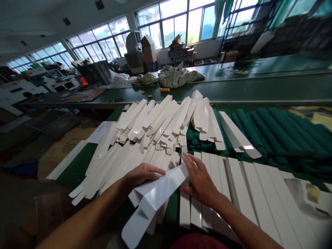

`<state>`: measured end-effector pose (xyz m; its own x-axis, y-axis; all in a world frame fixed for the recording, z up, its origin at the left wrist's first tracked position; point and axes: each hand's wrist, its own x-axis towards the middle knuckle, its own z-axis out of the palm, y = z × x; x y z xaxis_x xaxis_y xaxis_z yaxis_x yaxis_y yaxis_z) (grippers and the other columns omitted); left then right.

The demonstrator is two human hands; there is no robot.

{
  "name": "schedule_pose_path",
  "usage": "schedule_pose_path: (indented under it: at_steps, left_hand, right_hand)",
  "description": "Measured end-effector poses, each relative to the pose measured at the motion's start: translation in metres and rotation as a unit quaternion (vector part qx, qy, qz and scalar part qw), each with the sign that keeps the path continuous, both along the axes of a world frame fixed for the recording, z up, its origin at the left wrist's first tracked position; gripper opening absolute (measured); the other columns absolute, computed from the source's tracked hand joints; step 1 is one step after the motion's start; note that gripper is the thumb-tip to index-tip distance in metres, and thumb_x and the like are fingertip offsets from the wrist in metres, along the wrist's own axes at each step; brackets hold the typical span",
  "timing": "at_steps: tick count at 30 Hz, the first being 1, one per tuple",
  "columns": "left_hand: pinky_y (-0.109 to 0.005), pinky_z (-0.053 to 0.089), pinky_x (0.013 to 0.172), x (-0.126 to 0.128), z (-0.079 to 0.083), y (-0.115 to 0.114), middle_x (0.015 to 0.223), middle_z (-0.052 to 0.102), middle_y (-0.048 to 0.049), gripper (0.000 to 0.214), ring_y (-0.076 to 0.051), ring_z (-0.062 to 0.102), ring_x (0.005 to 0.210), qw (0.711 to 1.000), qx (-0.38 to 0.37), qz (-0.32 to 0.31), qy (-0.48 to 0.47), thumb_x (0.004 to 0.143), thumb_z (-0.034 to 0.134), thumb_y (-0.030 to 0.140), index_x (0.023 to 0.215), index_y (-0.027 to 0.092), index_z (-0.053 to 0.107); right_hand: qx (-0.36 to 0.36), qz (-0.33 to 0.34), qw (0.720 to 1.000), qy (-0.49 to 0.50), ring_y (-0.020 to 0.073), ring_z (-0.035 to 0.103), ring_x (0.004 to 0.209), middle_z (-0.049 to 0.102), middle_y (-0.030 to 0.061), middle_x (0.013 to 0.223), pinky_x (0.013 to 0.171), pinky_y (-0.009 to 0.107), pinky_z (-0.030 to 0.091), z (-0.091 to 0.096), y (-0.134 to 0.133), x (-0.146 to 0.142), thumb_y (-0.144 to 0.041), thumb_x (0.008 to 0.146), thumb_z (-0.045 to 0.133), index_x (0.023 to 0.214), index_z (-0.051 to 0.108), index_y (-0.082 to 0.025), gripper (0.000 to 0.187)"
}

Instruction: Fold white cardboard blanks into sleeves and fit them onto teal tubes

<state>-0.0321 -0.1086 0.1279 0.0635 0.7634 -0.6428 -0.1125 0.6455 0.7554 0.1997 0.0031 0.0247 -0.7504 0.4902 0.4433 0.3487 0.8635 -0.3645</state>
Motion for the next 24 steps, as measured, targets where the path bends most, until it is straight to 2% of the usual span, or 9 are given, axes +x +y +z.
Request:
schedule_pose_path:
  at_steps: [3,6,8,11,14,17,19,21,24]
  left_hand:
    - [-0.020,0.041,0.054,0.031,0.015,0.034,0.076,0.069,-0.0057,0.044,-0.012,0.057,0.059,0.995,0.091,-0.021,-0.027,0.067,0.077,0.041,0.098,0.011,0.072]
    - [-0.025,0.045,0.052,0.065,0.023,0.059,0.078,0.068,-0.0095,0.058,-0.016,0.061,0.060,0.984,0.162,0.018,-0.068,0.079,0.057,0.065,0.102,0.012,0.066]
    - [-0.029,0.052,0.064,0.088,0.020,0.071,0.091,0.069,-0.0124,0.066,-0.020,0.065,0.075,0.967,0.247,0.061,-0.028,0.082,0.046,0.072,0.105,0.013,0.063]
    - [-0.034,0.049,0.094,0.128,0.009,0.088,0.108,0.067,-0.0126,0.068,-0.025,0.062,0.104,0.906,0.410,0.089,0.055,0.068,0.069,0.070,0.109,0.016,0.063]
    - [-0.035,0.049,0.095,0.167,0.001,0.105,0.103,0.069,-0.0098,0.072,-0.025,0.063,0.102,0.900,0.413,0.130,0.056,0.056,0.085,0.052,0.114,0.017,0.062]
    - [-0.035,0.051,0.092,0.188,0.000,0.123,0.101,0.071,-0.0086,0.050,-0.024,0.066,0.099,0.902,0.393,0.180,0.019,0.068,0.079,0.042,0.109,0.016,0.066]
    - [-0.037,0.052,0.092,0.188,-0.001,0.132,0.098,0.072,-0.0093,0.042,-0.025,0.066,0.098,0.906,0.401,0.130,-0.035,0.069,0.078,0.038,0.102,0.014,0.069]
    - [-0.040,0.053,0.090,0.180,-0.006,0.140,0.097,0.073,-0.0110,0.043,-0.027,0.068,0.095,0.912,0.387,0.062,-0.119,0.069,0.079,0.038,0.102,0.012,0.071]
    - [-0.044,0.055,0.086,0.172,-0.017,0.150,0.099,0.073,-0.0140,0.055,-0.031,0.069,0.095,0.914,0.332,-0.005,-0.232,0.067,0.080,0.042,0.112,0.011,0.067]
  right_hand:
    - [0.025,0.017,0.988,0.151,0.0319,0.053,0.119,0.059,0.0188,0.123,0.100,0.050,0.046,0.007,0.002,0.005,-0.047,0.087,0.055,0.144,0.031,-0.011,0.071]
    - [0.004,-0.064,0.976,0.210,0.0224,0.063,0.084,0.064,0.0090,0.092,0.072,0.035,0.055,0.008,0.012,0.019,-0.040,0.088,0.056,0.118,0.053,-0.017,0.038]
    - [0.004,-0.123,0.971,0.203,0.0211,0.062,0.077,0.063,0.0080,0.087,0.065,0.032,0.053,0.007,0.018,0.032,-0.039,0.087,0.058,0.103,0.057,-0.018,0.027]
    - [-0.035,-0.246,0.955,0.160,0.0261,0.062,0.087,0.063,0.0129,0.093,0.073,0.038,0.054,0.002,0.019,0.046,-0.041,0.088,0.052,0.104,0.056,-0.018,0.028]
    - [-0.080,-0.327,0.934,0.122,0.0342,0.057,0.111,0.060,0.0215,0.113,0.092,0.050,0.050,-0.009,0.015,0.050,-0.038,0.088,0.045,0.115,0.053,-0.014,0.037]
    - [-0.076,-0.287,0.946,0.133,0.0363,0.047,0.128,0.052,0.0248,0.130,0.104,0.055,0.041,-0.015,0.015,0.059,-0.036,0.087,0.046,0.131,0.043,-0.010,0.051]
    - [-0.116,-0.205,0.961,0.148,0.0346,0.042,0.133,0.044,0.0228,0.140,0.106,0.052,0.040,-0.013,0.019,0.072,-0.041,0.083,0.057,0.142,0.030,-0.011,0.071]
    - [-0.200,-0.153,0.953,0.169,0.0335,0.044,0.131,0.041,0.0199,0.144,0.103,0.048,0.044,-0.006,0.025,0.086,-0.049,0.074,0.068,0.147,0.023,-0.014,0.093]
    - [-0.327,-0.144,0.912,0.200,0.0302,0.061,0.106,0.059,0.0144,0.123,0.084,0.039,0.054,0.002,0.034,0.098,-0.054,0.068,0.073,0.137,0.041,-0.014,0.085]
